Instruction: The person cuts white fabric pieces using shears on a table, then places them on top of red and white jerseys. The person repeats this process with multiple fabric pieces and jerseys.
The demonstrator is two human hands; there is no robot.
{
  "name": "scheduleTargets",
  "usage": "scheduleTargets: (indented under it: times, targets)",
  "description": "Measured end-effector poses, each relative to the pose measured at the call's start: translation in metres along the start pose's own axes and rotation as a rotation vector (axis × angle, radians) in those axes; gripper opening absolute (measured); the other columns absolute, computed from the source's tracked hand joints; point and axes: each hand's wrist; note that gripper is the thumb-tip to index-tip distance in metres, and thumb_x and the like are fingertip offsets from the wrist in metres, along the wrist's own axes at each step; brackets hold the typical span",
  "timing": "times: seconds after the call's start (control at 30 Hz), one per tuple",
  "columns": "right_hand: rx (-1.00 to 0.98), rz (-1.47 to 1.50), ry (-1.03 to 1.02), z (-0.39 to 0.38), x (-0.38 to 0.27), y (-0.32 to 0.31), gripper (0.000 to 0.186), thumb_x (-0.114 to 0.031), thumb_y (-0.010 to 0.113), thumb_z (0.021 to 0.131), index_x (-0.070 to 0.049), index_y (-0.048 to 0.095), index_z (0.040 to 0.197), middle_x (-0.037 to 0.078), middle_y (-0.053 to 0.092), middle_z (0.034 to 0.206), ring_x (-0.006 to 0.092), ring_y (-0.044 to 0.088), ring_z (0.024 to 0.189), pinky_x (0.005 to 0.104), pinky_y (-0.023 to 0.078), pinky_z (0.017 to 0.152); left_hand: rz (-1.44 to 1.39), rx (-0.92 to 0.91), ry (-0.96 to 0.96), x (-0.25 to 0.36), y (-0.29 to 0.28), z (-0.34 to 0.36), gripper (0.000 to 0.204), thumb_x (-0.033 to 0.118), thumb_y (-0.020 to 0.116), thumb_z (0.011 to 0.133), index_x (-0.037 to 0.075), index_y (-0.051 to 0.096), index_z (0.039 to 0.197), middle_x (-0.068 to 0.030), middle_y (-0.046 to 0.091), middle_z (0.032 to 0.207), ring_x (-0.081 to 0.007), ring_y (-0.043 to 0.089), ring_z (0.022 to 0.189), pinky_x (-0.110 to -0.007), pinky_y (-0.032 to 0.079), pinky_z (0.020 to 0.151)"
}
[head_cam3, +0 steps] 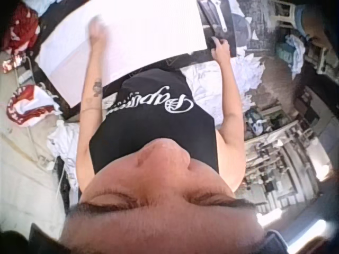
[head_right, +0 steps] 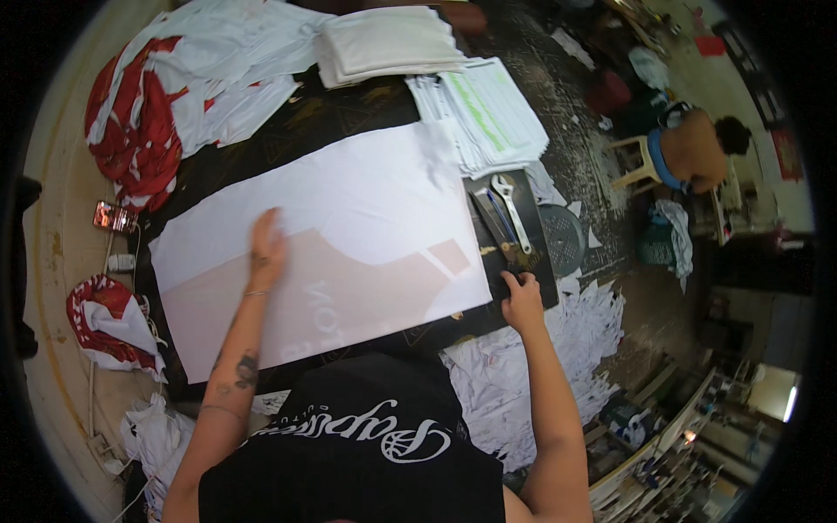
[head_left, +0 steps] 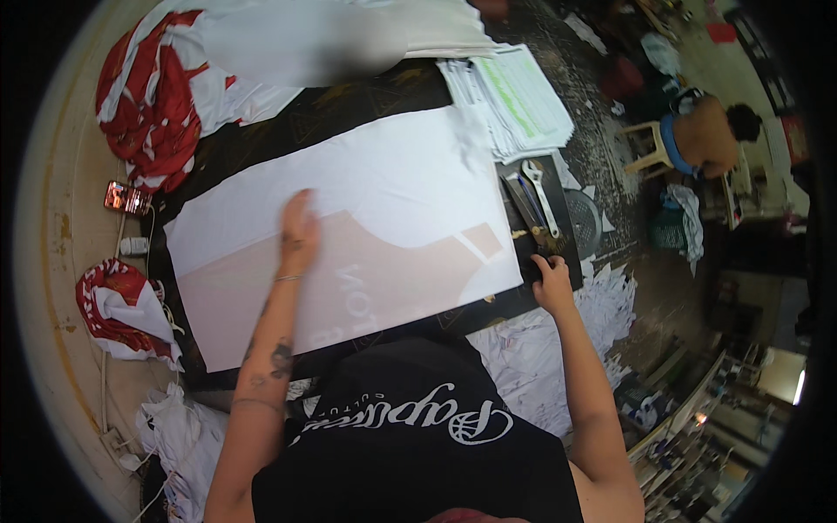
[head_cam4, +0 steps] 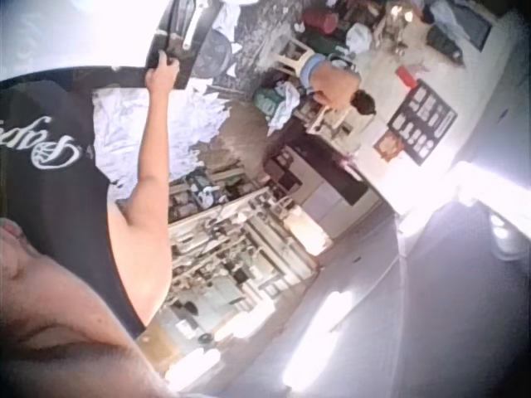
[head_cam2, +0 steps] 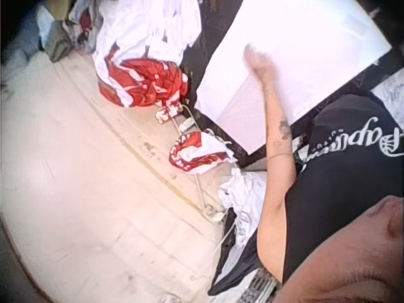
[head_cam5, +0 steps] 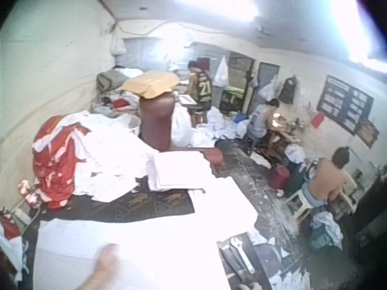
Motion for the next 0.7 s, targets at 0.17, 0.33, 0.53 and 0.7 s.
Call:
scheduleTargets:
  times: [0.17, 0.33, 0.53, 0.7]
  targets:
    - [-0.145, 0.268, -0.013, -0.047, 0.023, -0.009, 0.056, 0.004, 0.071, 0.081, -0.015, 0.06, 0.132, 0.02, 0.056, 0.115, 0.0384, 0.062, 0.104, 0.0453, 0.054, 0.088, 0.043, -0.382, 0.339, 0.173, 0.112, 0.021, 0.05, 0.01, 0.059, 0.098, 0.007, 0.056, 0.147, -0.0209, 0.054, 0.149, -0.0392, 0.049, 0.14, -0.049, 0.038, 0.119]
    - [-0.355, 1.008, 0.501, -0.15, 0.05, -0.017, 0.057, -0.016, 0.083, 0.088, -0.012, 0.057, 0.139, 0.003, 0.063, 0.085, 0.0107, 0.063, 0.065, 0.0271, 0.05, 0.057, 0.093, -0.295, 0.41, 0.238, 0.12, -0.011, 0.056, 0.016, 0.065, 0.096, 0.011, 0.053, 0.151, -0.0226, 0.053, 0.148, -0.041, 0.05, 0.138, -0.049, 0.036, 0.119]
    - [-0.897, 1.44, 0.513, -0.222, 0.087, -0.027, 0.067, -0.031, 0.085, 0.09, -0.007, 0.054, 0.144, -0.001, 0.06, 0.087, 0.0087, 0.057, 0.072, 0.0258, 0.047, 0.062, -0.166, -0.691, 0.542, 0.247, 0.12, -0.063, 0.029, 0.008, 0.069, 0.09, 0.007, 0.073, 0.118, -0.0104, 0.067, 0.111, -0.0317, 0.062, 0.106, -0.044, 0.047, 0.094]
    - [-0.866, 1.226, 0.285, -0.176, 0.069, 0.003, 0.083, -0.045, 0.086, 0.086, -0.006, 0.05, 0.15, 0.002, 0.063, 0.103, 0.0149, 0.062, 0.091, 0.0289, 0.051, 0.078, -0.194, -0.735, 0.46, 0.255, 0.123, -0.069, 0.031, 0.003, 0.069, 0.086, 0.009, 0.074, 0.116, -0.0089, 0.067, 0.108, -0.0292, 0.063, 0.102, -0.041, 0.047, 0.094]
Point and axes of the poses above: each hand's wrist, its own z-axis towards the middle knuckle, its own y-axis out of the palm, x = y × z
